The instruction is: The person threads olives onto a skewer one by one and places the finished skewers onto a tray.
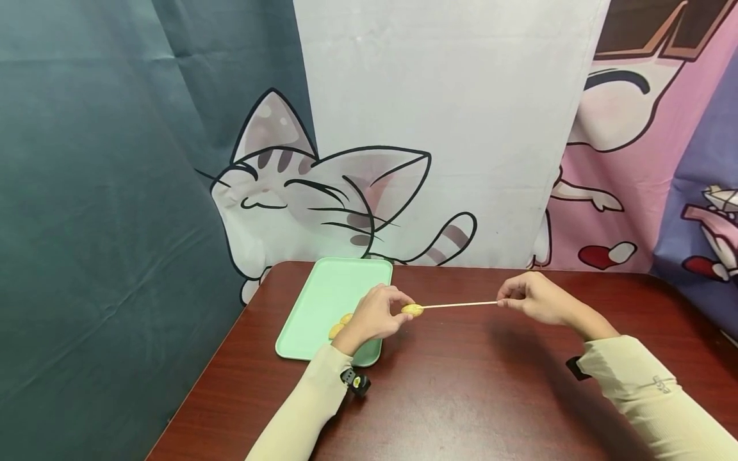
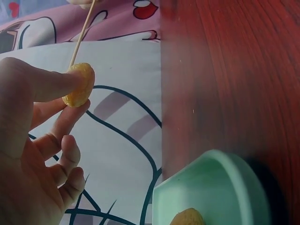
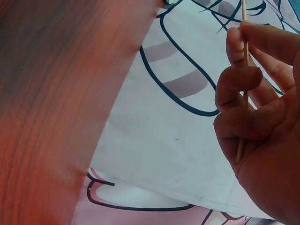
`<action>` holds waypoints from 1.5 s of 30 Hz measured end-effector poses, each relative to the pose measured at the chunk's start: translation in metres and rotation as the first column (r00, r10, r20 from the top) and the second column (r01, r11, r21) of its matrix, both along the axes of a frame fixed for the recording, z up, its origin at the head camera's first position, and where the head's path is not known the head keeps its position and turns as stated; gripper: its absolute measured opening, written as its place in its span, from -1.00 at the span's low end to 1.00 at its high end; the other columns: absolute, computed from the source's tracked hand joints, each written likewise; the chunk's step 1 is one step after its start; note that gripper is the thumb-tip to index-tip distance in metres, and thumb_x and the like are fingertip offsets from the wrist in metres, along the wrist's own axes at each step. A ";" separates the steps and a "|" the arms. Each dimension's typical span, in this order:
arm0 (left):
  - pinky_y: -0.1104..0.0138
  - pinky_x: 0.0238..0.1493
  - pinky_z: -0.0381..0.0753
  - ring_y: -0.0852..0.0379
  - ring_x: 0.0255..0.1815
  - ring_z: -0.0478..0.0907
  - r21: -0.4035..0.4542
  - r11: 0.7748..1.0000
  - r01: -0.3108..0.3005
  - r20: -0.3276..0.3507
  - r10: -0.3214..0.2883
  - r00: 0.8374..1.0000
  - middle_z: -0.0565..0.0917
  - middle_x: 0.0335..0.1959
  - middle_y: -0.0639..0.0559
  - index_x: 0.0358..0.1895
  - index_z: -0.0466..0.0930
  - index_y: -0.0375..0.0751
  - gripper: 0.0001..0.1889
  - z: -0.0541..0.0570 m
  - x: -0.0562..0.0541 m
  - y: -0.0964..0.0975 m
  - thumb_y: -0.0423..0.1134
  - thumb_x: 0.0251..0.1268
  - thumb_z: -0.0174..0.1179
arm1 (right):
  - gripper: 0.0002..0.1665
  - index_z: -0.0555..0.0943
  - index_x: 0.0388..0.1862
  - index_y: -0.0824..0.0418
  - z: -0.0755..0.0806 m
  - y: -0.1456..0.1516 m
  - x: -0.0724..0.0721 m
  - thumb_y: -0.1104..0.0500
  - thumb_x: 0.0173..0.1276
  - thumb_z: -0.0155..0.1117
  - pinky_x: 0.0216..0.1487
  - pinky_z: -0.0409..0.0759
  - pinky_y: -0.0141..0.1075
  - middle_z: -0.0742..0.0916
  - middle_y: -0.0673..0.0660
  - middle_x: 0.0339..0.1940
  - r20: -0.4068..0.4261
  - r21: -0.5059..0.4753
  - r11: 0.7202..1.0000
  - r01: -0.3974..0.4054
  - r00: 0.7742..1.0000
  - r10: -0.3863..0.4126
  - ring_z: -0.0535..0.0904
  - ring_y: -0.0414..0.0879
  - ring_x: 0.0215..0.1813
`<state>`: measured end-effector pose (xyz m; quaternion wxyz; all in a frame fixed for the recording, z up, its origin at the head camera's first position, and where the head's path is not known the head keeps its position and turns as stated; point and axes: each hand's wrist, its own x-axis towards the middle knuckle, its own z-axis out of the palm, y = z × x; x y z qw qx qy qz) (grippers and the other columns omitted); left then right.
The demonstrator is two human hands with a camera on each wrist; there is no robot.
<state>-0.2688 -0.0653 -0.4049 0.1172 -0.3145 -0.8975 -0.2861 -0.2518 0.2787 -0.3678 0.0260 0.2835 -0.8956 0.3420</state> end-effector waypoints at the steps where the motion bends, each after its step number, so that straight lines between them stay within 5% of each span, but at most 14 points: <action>1: 0.39 -0.35 0.39 0.00 -0.26 0.51 -0.002 1.000 0.006 -0.007 -0.006 1.000 0.68 -0.34 0.23 -0.19 0.79 0.01 -0.82 0.000 0.000 0.000 -0.18 0.12 0.40 | -0.82 0.67 -0.43 0.12 0.000 0.000 0.000 0.39 0.23 0.37 -0.56 0.40 -0.38 0.64 -0.16 -0.60 0.003 -0.001 1.000 -0.004 1.000 0.004 0.41 -0.33 -0.54; 16: 0.28 -0.23 0.29 0.23 -0.39 0.33 -0.085 0.996 -0.031 -0.138 0.019 0.990 0.68 -0.41 0.29 -0.26 0.81 0.09 -0.84 0.002 0.002 0.004 -0.17 0.02 0.42 | -0.79 0.68 -0.45 0.08 -0.001 -0.008 0.000 0.39 0.23 0.37 -0.53 0.43 -0.37 0.62 -0.16 -0.60 -0.030 0.009 1.000 0.015 0.999 -0.014 0.44 -0.29 -0.53; 45: 0.21 -0.11 0.24 0.22 -0.31 0.34 -0.231 0.968 -0.100 -0.132 0.071 0.989 0.64 -0.39 0.32 -0.26 0.81 0.12 -0.85 0.006 0.005 0.008 -0.18 0.08 0.37 | -0.78 0.68 -0.49 0.10 -0.008 -0.033 0.005 0.41 0.17 0.41 -0.58 0.41 -0.39 0.62 -0.10 -0.63 -0.093 -0.006 0.999 0.038 0.995 -0.038 0.44 -0.26 -0.58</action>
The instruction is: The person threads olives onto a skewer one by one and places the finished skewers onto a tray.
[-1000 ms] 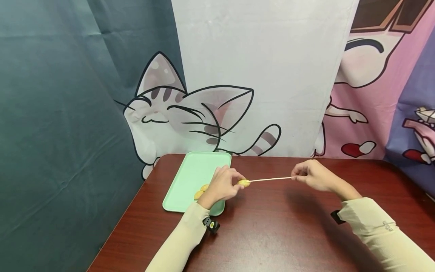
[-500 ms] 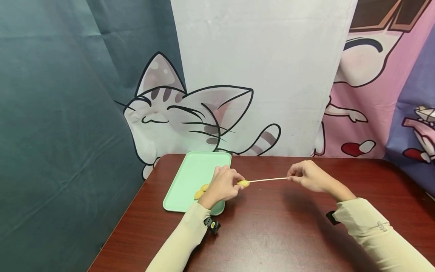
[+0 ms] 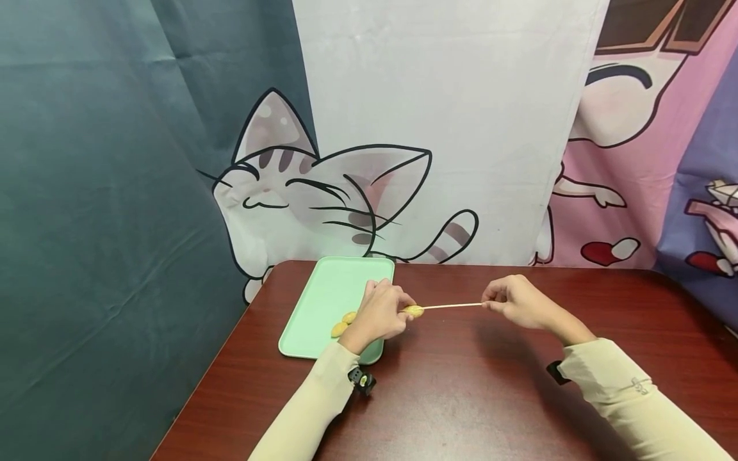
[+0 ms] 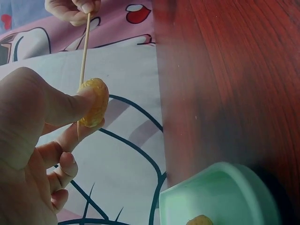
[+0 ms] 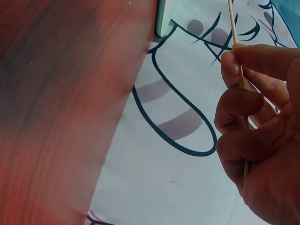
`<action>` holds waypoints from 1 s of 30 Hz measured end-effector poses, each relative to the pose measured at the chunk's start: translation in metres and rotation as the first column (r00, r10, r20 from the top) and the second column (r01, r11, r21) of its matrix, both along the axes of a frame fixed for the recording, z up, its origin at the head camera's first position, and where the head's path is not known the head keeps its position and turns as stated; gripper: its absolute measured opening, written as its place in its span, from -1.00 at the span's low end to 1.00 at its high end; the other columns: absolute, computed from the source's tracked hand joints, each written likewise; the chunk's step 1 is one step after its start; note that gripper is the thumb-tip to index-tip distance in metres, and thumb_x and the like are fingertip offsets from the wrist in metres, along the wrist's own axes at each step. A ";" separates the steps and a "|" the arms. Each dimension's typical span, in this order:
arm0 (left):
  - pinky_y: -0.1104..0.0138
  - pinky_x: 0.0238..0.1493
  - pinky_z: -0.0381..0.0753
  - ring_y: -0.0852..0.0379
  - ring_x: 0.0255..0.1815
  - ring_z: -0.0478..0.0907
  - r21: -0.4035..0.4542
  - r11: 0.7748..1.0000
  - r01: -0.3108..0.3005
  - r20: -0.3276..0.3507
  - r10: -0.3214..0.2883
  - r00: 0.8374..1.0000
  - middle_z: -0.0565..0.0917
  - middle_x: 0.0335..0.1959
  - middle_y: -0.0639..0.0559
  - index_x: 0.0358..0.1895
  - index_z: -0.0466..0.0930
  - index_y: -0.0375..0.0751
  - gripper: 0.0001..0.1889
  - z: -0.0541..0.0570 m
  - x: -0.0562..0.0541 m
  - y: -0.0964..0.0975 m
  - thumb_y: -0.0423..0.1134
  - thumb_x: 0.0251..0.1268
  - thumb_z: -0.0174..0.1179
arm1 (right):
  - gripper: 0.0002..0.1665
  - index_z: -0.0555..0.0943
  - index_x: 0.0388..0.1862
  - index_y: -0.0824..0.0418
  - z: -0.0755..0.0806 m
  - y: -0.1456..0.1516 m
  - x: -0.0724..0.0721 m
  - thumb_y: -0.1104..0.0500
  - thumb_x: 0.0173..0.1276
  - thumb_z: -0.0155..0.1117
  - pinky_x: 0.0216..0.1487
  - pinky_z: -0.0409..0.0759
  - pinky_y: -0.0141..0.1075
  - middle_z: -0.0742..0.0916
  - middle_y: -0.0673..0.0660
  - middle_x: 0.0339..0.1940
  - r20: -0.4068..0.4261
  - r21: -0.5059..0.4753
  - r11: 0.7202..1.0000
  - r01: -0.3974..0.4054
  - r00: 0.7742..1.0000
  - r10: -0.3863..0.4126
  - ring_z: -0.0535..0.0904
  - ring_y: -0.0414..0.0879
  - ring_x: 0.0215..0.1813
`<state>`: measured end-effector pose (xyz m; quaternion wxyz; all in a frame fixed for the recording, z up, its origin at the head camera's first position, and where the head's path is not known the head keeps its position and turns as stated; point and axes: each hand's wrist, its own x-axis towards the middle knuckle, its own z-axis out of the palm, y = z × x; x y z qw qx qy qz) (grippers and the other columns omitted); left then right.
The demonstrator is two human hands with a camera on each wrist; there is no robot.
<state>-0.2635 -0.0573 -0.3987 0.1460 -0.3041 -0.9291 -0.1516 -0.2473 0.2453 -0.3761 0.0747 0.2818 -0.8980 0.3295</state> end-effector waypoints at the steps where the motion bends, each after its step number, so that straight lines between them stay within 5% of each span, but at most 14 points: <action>1: 0.21 -0.11 0.24 0.22 -0.32 0.34 -0.004 1.000 -0.004 0.000 0.004 1.000 0.64 -0.39 0.32 -0.26 0.82 0.11 -0.85 0.000 0.000 0.001 -0.18 0.08 0.37 | -0.78 0.68 -0.49 0.10 0.000 -0.001 0.000 0.41 0.17 0.41 -0.58 0.41 -0.39 0.62 -0.10 -0.63 0.000 -0.002 1.000 0.001 1.000 -0.001 0.44 -0.25 -0.59; 30: 0.19 -0.11 0.20 0.23 -0.32 0.37 -0.061 0.997 -0.046 0.008 0.047 0.999 0.68 -0.42 0.37 -0.25 0.82 0.15 -0.81 0.001 -0.002 0.009 -0.18 0.03 0.35 | -0.78 0.67 -0.52 0.12 -0.007 -0.024 0.002 0.44 0.13 0.40 -0.60 0.41 -0.40 0.62 -0.07 -0.66 -0.043 -0.003 1.000 0.020 0.999 -0.020 0.44 -0.25 -0.61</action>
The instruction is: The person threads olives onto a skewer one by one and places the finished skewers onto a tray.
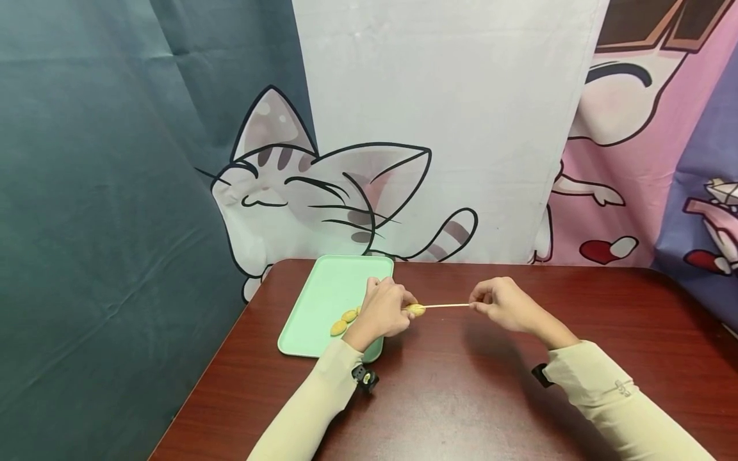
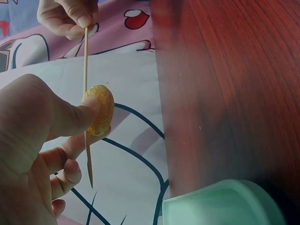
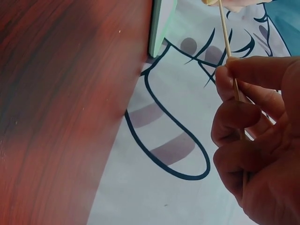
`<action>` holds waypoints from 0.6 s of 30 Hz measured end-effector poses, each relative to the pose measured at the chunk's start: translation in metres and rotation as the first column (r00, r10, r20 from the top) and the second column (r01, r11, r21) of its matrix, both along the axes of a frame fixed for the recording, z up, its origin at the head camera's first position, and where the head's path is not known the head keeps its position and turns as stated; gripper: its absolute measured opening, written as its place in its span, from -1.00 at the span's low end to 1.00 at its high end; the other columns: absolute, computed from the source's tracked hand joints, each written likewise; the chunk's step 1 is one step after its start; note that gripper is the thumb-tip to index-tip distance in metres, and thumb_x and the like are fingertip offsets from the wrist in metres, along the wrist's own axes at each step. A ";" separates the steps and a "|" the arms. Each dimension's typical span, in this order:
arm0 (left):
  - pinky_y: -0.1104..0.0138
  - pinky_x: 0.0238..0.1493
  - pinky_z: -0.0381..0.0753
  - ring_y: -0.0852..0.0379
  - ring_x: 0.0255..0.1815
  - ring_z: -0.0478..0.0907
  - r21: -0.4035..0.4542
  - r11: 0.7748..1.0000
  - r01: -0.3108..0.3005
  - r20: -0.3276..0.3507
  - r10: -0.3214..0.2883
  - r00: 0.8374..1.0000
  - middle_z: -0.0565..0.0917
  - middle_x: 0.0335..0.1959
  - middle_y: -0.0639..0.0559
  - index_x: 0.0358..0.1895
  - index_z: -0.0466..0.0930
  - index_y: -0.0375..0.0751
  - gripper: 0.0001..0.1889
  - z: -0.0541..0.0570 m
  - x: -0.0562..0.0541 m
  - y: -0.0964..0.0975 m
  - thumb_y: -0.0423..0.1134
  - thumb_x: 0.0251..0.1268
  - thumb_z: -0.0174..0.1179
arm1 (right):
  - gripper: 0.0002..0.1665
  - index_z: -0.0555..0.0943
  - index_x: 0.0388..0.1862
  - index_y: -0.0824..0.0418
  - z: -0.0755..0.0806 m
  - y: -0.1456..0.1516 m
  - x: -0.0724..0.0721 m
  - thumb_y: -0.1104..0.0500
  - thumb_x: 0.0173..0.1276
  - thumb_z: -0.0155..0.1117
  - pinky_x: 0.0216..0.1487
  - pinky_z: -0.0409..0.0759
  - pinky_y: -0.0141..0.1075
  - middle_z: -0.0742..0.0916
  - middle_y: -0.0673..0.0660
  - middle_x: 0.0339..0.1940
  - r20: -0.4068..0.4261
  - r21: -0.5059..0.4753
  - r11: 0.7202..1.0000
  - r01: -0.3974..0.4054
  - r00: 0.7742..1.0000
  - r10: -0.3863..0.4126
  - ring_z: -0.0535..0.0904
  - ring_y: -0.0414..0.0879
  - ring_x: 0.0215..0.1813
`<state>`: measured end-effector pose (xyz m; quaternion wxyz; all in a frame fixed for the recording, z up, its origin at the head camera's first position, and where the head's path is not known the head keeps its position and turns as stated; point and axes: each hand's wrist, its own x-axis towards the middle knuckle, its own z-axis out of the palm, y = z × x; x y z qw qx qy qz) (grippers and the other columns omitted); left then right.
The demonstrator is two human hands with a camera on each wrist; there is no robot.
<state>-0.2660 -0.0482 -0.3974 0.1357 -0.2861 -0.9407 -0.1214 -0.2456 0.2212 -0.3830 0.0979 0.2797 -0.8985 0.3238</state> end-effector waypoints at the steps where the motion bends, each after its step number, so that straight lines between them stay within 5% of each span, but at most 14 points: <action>1: 0.19 -0.11 0.20 0.23 -0.32 0.36 -0.003 1.000 0.000 0.000 0.000 1.000 0.68 -0.42 0.37 -0.26 0.82 0.15 -0.81 0.000 0.000 0.000 -0.18 0.03 0.35 | -0.77 0.67 -0.52 0.12 0.000 -0.001 0.000 0.44 0.13 0.39 -0.60 0.41 -0.40 0.62 -0.05 -0.66 0.003 -0.003 1.000 0.001 1.000 -0.001 0.45 -0.25 -0.61; 18: 0.19 -0.11 0.19 0.25 -0.35 0.33 0.006 1.000 0.002 -0.008 -0.002 1.000 0.69 -0.41 0.36 -0.26 0.83 0.14 -0.81 0.002 0.002 0.003 -0.17 0.02 0.35 | -0.77 0.67 -0.52 0.11 0.000 -0.010 0.007 0.43 0.15 0.40 -0.61 0.38 -0.40 0.63 -0.06 -0.65 0.009 -0.018 1.000 0.020 1.000 -0.020 0.40 -0.27 -0.66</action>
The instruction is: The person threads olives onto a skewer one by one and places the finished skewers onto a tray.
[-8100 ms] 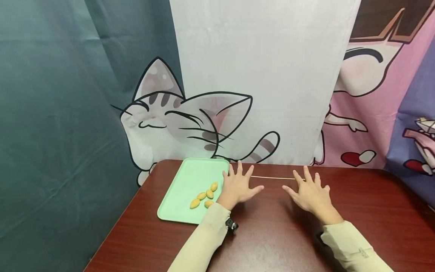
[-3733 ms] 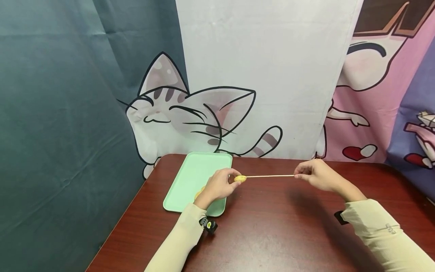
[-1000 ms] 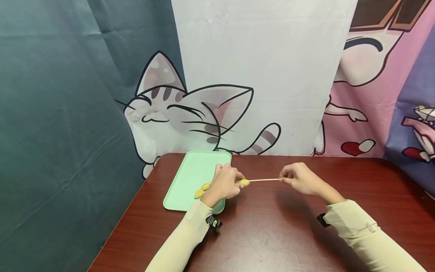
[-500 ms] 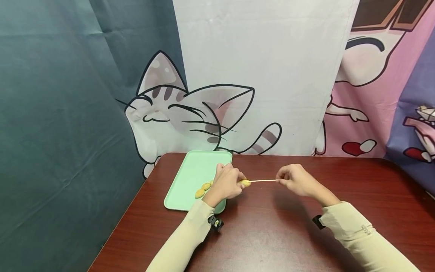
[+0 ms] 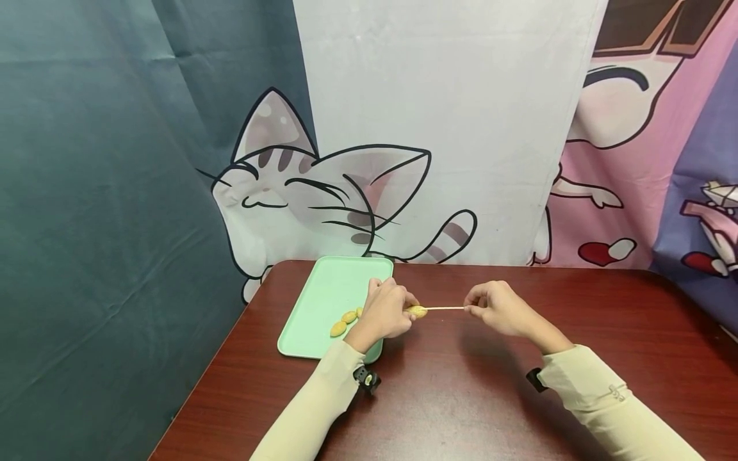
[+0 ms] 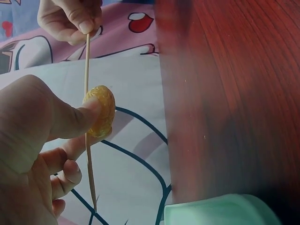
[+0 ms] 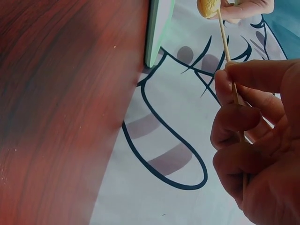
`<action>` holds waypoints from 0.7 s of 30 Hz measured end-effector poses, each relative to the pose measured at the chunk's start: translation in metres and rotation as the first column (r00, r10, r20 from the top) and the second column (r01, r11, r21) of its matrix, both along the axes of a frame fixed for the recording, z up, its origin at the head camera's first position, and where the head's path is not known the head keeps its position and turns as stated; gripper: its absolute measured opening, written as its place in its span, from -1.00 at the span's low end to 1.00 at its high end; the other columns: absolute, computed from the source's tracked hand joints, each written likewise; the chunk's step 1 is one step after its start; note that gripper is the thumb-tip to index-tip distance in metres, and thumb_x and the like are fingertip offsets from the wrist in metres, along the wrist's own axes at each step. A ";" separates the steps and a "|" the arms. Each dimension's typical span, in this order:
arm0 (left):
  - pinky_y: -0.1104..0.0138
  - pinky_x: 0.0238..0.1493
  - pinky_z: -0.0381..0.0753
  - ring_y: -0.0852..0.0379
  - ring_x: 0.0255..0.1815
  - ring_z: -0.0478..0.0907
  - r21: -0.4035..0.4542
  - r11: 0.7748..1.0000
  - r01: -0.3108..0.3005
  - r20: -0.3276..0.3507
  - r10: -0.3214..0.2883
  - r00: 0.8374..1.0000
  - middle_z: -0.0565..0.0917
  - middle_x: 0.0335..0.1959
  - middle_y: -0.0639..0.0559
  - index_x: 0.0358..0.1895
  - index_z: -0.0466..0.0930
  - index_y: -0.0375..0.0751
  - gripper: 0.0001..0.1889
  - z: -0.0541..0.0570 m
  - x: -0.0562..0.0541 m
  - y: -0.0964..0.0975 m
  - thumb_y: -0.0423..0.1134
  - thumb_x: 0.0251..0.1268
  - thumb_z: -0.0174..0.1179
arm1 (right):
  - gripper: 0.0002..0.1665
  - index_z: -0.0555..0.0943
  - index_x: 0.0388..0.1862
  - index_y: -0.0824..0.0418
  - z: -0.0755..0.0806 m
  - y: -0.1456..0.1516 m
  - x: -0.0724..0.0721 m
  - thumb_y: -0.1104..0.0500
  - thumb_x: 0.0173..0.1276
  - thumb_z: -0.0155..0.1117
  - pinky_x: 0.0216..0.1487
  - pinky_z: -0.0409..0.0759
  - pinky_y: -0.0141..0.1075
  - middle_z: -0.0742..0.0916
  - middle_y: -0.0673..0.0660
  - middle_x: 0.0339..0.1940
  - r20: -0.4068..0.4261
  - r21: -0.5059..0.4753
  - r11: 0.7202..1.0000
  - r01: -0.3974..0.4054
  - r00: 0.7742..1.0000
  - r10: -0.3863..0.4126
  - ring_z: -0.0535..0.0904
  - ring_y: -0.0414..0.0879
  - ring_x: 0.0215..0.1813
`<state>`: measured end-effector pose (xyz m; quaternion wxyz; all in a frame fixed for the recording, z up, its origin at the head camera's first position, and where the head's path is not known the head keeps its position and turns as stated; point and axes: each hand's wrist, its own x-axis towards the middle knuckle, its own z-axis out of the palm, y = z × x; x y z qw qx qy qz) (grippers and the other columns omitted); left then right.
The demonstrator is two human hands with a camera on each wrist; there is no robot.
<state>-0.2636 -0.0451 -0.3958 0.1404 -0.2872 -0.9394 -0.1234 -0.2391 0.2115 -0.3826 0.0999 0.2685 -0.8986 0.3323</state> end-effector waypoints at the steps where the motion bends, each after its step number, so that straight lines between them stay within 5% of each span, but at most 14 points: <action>1: 0.19 -0.11 0.19 0.25 -0.35 0.33 0.002 1.000 -0.001 0.001 0.001 1.000 0.69 -0.41 0.35 -0.25 0.83 0.14 -0.81 0.000 0.000 0.000 -0.17 0.02 0.35 | -0.77 0.67 -0.52 0.11 0.000 0.000 0.000 0.43 0.15 0.40 -0.61 0.38 -0.40 0.64 -0.04 -0.65 0.002 -0.001 1.000 -0.002 1.000 0.002 0.39 -0.28 -0.66; 21: 0.21 -0.11 0.18 0.24 -0.37 0.30 0.013 1.000 0.012 0.017 -0.012 1.000 0.69 -0.42 0.35 -0.26 0.82 0.13 -0.82 0.002 0.002 0.007 -0.18 0.04 0.35 | -0.80 0.68 -0.51 0.14 -0.002 -0.008 0.002 0.41 0.19 0.41 -0.64 0.37 -0.40 0.64 0.02 -0.64 0.032 -0.016 1.000 0.012 0.999 -0.011 0.37 -0.31 -0.66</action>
